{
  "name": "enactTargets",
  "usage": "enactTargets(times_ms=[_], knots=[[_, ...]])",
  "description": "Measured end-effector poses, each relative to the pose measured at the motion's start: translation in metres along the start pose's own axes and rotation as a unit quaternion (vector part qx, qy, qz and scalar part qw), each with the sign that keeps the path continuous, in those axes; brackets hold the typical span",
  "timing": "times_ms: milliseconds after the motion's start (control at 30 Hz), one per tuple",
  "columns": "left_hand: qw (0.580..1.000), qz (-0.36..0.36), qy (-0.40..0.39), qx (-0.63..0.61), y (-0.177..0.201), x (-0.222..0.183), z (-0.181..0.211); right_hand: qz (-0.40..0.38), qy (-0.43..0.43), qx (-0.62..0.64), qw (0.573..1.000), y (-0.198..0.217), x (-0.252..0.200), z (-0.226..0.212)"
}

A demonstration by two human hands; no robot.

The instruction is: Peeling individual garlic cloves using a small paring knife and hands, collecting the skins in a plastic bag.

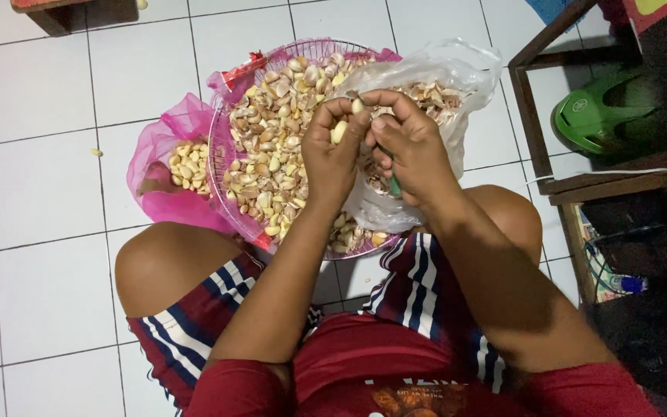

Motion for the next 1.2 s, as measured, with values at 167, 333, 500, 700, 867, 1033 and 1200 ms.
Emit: enactTargets(times_ms=[167,333,500,700,867,1033,1200], knots=[[0.999,0.022,0.045,-0.001,0.008,0.005,-0.018,0.009,-0.006,-0.019,1.0,-0.001,-0.001,0.001],[0.996,0.03,0.082,-0.037,0.008,0.004,-0.022,0.005,-0.009,-0.008,1.0,-0.008,-0.006,-0.006],[0.993,-0.037,-0.066,0.096,0.003,0.004,0.022,-0.01,0.016,-0.041,0.999,-0.015,-0.013,-0.013],[0.96,-0.086,-0.172,0.202,0.004,0.006,0.017,0.01,-0.041,-0.036,0.998,-0.015,-0.02,-0.011],[0.941,-0.109,-0.211,0.242,0.004,-0.001,0.012,-0.014,-0.125,0.055,0.991,-0.006,-0.019,0.009],[0.933,-0.151,-0.189,0.265,-0.002,-0.012,0.009,-0.007,-0.124,0.033,0.992,0.0,-0.017,0.016],[0.993,-0.085,-0.017,0.077,0.001,-0.005,0.005,0.007,-0.102,0.021,0.995,0.005,-0.017,0.015]])
Point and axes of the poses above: each hand's wrist, its own x-axis towards the middle knuckle, its own y-axis out of the back of the hand, z = x × y, the point moved 8 cm from there along x, towards the middle knuckle, and after that the axes turned 8 degrees about z, right-handed, at the moved point
